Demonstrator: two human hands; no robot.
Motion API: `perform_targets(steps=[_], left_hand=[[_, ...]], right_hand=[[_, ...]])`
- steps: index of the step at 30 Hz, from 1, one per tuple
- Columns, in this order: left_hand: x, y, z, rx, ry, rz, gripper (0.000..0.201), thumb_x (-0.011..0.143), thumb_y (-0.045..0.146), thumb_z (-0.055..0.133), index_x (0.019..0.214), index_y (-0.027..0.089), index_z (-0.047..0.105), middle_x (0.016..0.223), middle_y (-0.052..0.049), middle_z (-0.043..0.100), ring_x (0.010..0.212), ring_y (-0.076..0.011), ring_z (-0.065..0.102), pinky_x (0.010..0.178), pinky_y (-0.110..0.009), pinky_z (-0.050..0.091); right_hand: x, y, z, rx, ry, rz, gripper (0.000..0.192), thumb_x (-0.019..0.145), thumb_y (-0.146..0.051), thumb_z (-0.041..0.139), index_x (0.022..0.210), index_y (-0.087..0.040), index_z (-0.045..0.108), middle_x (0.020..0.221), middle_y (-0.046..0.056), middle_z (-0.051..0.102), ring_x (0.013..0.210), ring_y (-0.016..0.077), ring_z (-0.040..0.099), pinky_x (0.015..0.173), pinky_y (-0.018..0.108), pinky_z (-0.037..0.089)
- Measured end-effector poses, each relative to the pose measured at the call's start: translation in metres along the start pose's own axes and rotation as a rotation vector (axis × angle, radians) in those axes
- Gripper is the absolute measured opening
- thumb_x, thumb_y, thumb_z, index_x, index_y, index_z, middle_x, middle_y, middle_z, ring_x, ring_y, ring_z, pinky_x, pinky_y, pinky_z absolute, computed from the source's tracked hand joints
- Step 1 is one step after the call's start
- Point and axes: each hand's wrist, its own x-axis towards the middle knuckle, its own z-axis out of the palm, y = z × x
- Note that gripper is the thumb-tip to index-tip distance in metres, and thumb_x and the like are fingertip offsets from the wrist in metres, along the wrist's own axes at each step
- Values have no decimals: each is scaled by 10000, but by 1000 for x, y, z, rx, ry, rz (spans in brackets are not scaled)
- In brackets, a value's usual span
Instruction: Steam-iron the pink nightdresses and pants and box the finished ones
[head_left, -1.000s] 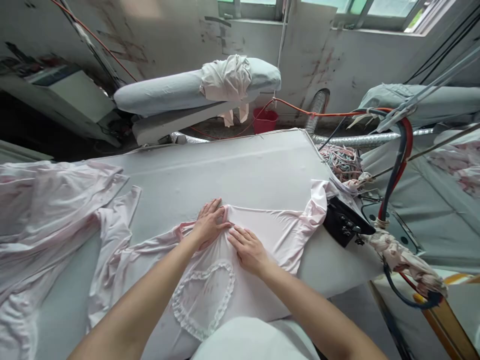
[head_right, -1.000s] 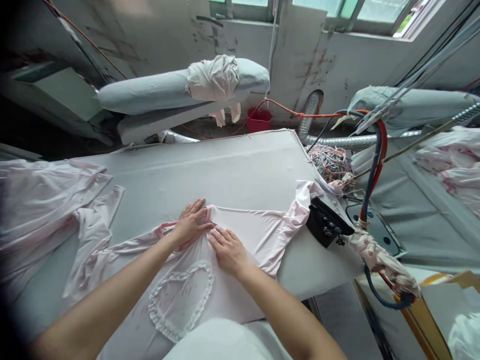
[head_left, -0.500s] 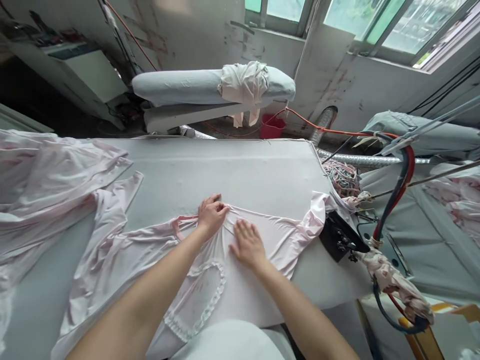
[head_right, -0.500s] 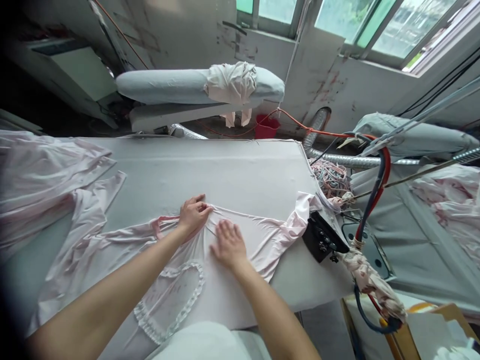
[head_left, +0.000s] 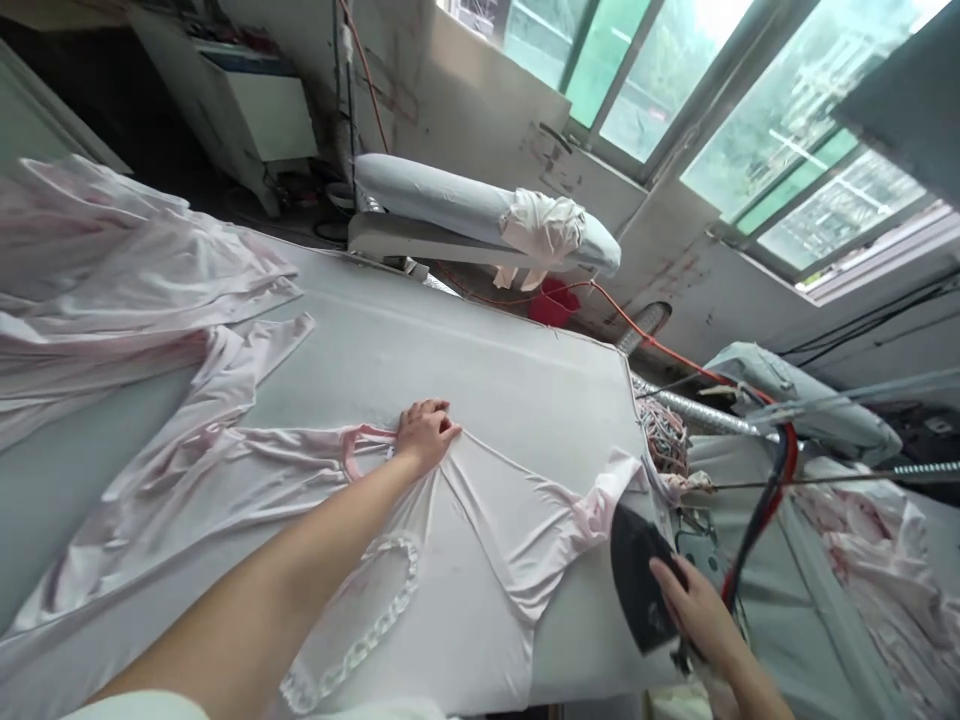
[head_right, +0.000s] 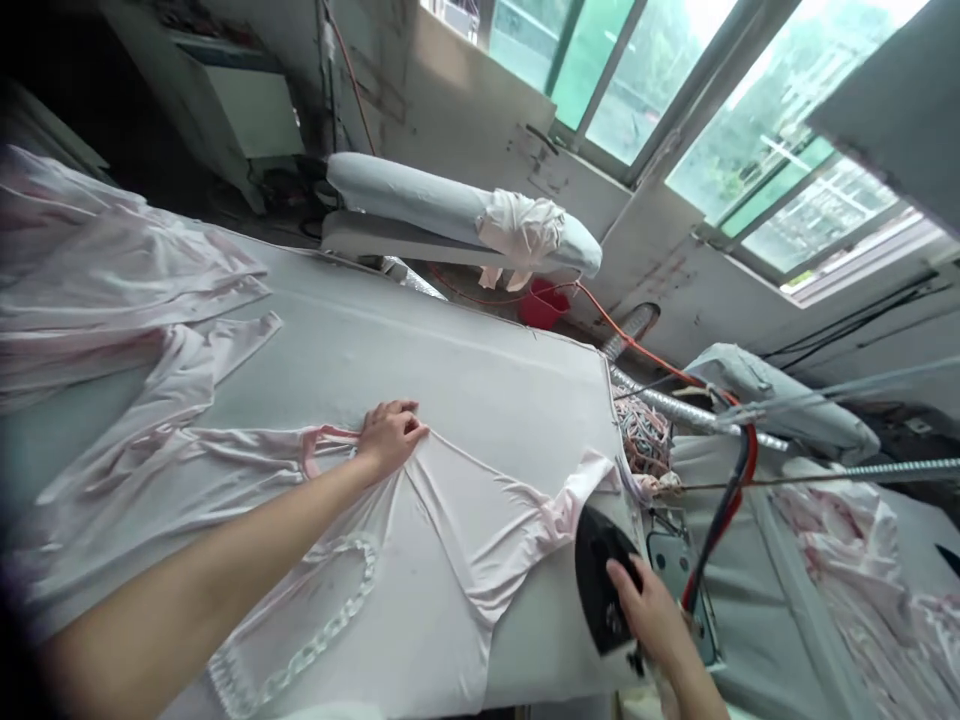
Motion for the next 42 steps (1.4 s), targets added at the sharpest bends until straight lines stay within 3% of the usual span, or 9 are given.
perform_targets(steps=[5,13,16,19,23,26,32,37,42], left_hand=[[1,-6,0,7,1,23,193,857,361,683,721,226,706,1358,-25,648,1306,-271,498,1096,-441,352],[8,10,-15,75,-110,80,146,836,334,733,778,201,751,1356,-97,651,1294,-319,515,1071,-462,381],[14,-1,-39,111,-166,123,145,841,329,733,785,200,770,1203,-106,725,1191,-311,598,1020,-436,422],[7,-50,-85,97,-145,150,238,940,384,616,877,224,781,1023,-69,768,1020,-236,673,922,-351,472],[-20,-130,-140,71,-69,225,308,951,473,557,945,250,769,1079,-70,754,1028,-233,675,896,-333,501],[-31,-157,-143,127,-165,243,256,892,451,613,945,246,758,1168,-92,732,1154,-287,632,987,-400,478],[-14,-161,-135,30,-222,101,287,946,441,491,930,229,684,997,-59,737,941,-234,675,770,-319,470],[7,-173,-149,107,-318,38,313,918,520,560,866,239,687,955,-24,745,897,-214,680,712,-290,413],[17,-162,-147,221,-348,-33,430,894,646,577,840,235,690,964,-42,751,870,-226,676,653,-290,351]], right_hand=[[-48,-81,45,75,-273,-116,543,913,-680,475,1101,-205,658,803,47,708,684,231,651,617,324,501],[-20,-231,172,-226,-353,-346,327,880,-521,638,979,-219,712,984,84,770,916,245,701,746,288,446],[8,-278,192,-212,-306,-371,377,906,-555,610,1078,-238,719,1015,82,777,932,242,711,716,276,436],[34,-313,199,-176,-309,-342,419,928,-578,576,1107,-227,719,1003,90,777,902,238,714,682,271,432],[48,-331,202,-169,-284,-290,460,927,-615,554,1077,-212,716,1014,108,769,875,246,701,662,282,426],[49,-330,202,-139,-272,-278,466,919,-629,552,1051,-213,715,985,97,766,848,236,691,650,279,419],[52,-334,198,-217,-147,-166,446,927,-602,561,1056,-213,736,962,92,768,876,238,695,655,276,410],[38,-364,217,-228,-434,-389,327,840,-543,688,971,-250,751,886,22,765,784,193,685,650,249,426],[15,-390,236,-280,-393,-440,371,864,-590,639,998,-261,747,905,31,765,815,197,688,662,252,432]])
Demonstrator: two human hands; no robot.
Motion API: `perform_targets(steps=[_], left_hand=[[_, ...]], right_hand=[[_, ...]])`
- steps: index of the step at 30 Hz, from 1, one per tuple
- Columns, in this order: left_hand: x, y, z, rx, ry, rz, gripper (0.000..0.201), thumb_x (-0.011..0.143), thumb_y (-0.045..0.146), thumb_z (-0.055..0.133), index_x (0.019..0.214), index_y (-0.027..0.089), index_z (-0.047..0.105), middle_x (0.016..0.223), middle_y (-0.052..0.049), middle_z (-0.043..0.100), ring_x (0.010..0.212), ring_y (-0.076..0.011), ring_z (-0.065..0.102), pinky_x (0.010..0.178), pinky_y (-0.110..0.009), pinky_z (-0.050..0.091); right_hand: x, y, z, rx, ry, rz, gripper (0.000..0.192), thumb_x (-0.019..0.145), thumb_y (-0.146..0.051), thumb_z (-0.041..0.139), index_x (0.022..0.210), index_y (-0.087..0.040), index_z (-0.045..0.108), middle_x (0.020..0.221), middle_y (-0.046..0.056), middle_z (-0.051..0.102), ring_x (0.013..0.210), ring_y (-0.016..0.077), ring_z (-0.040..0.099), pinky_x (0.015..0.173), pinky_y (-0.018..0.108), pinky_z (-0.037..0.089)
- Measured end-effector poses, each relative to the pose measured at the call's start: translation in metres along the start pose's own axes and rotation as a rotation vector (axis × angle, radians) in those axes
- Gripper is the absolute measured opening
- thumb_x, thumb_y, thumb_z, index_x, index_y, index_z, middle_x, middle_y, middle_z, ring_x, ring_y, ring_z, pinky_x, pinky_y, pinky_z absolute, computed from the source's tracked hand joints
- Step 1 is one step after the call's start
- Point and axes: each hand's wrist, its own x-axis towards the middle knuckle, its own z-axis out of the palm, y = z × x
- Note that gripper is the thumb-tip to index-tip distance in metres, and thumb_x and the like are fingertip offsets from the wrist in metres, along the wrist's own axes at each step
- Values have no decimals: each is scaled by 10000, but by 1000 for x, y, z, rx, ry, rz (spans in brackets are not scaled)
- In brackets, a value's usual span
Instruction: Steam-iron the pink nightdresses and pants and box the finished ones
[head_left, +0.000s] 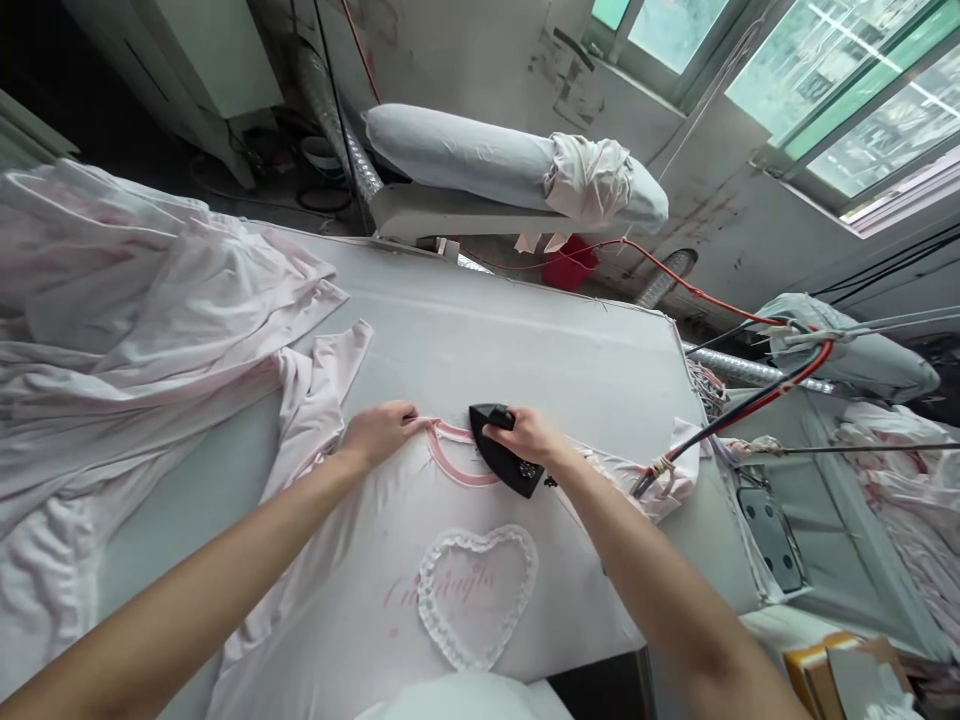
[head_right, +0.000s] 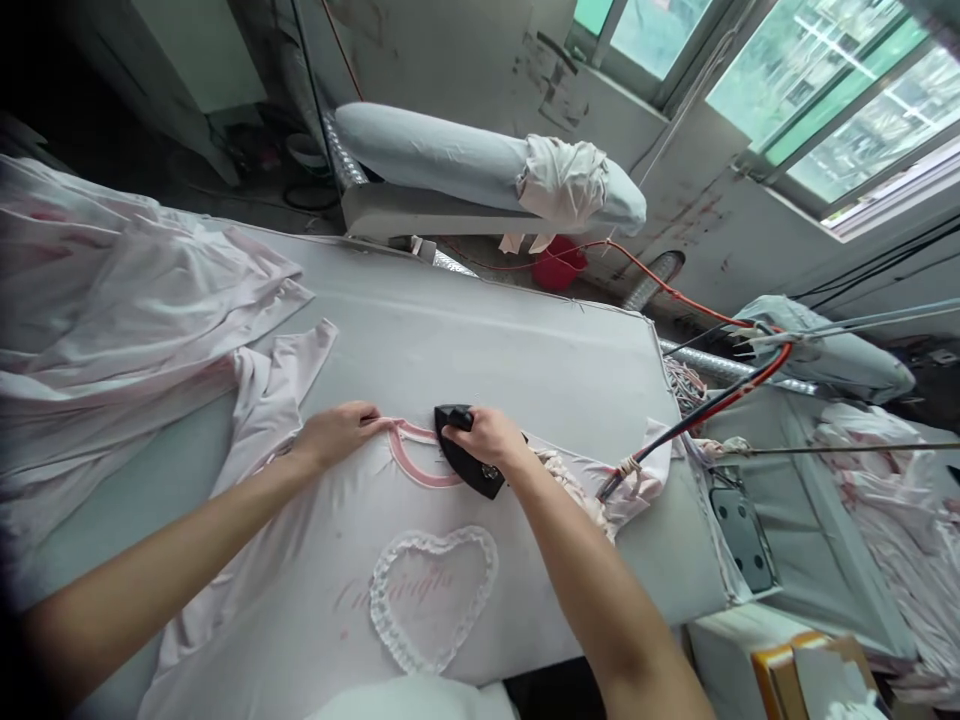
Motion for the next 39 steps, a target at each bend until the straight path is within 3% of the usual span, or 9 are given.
perform_targets(steps=[5,10,14,20,25,29,33,36,39], left_hand=[[-3,3,-11,43,-109,-98,482,898,673,550,924,220,711,935,-82,754,829,-248,671,653,-288,341],[-31,-75,-47,144,-407,-83,392,830,570,706,770,183,692,787,-6,731,711,-169,587,626,-246,280],[-57,-113,-62,224,-253,-213,383,886,566,642,757,207,666,734,26,690,703,-167,581,623,-255,278],[-115,-87,-14,-58,409,89,211,930,367,541,855,221,674,918,-30,752,929,-236,673,851,-350,450],[-151,-35,41,-372,241,293,205,967,302,500,898,240,682,877,4,751,782,-155,693,748,-282,501],[-129,27,54,-256,122,323,195,961,196,507,981,239,697,1109,-37,745,995,-192,713,794,-292,522],[-91,75,48,4,-60,133,316,850,73,571,1123,180,688,1221,-161,698,1068,-295,712,779,-360,555],[-80,92,46,53,-142,13,239,795,53,630,1010,123,709,916,-166,747,885,-329,747,718,-381,558],[-90,98,47,52,-123,-65,199,829,112,645,1021,111,698,877,-177,750,851,-330,749,717,-388,552]], right_hand=[[-4,-42,26,-210,-66,-184,416,808,-664,692,960,-280,750,924,42,773,875,245,704,756,308,476],[21,-88,41,-136,9,-21,441,901,-667,562,1060,-283,711,994,55,772,907,249,715,740,311,492],[29,-100,30,-122,-76,-18,527,892,-701,544,1031,-219,709,1019,117,762,902,278,714,724,324,494],[23,-27,-15,-42,46,136,707,932,-784,359,868,-174,711,790,99,728,711,214,668,617,282,423],[43,72,-72,-122,105,361,733,969,-733,316,789,-136,701,644,129,667,625,237,644,635,322,437],[53,121,-99,-231,369,372,681,971,-672,333,997,-114,724,947,226,728,931,348,693,804,413,493],[47,109,-62,-284,745,-242,482,967,-405,409,1281,-118,636,1330,223,640,1271,337,569,1057,483,440],[41,74,-4,-299,242,-912,441,950,-178,376,1286,-196,662,1323,123,682,1290,227,581,1094,406,447],[43,45,37,-378,-157,-1166,456,953,-120,419,1321,-233,663,1412,96,645,1378,223,527,1125,429,433]])
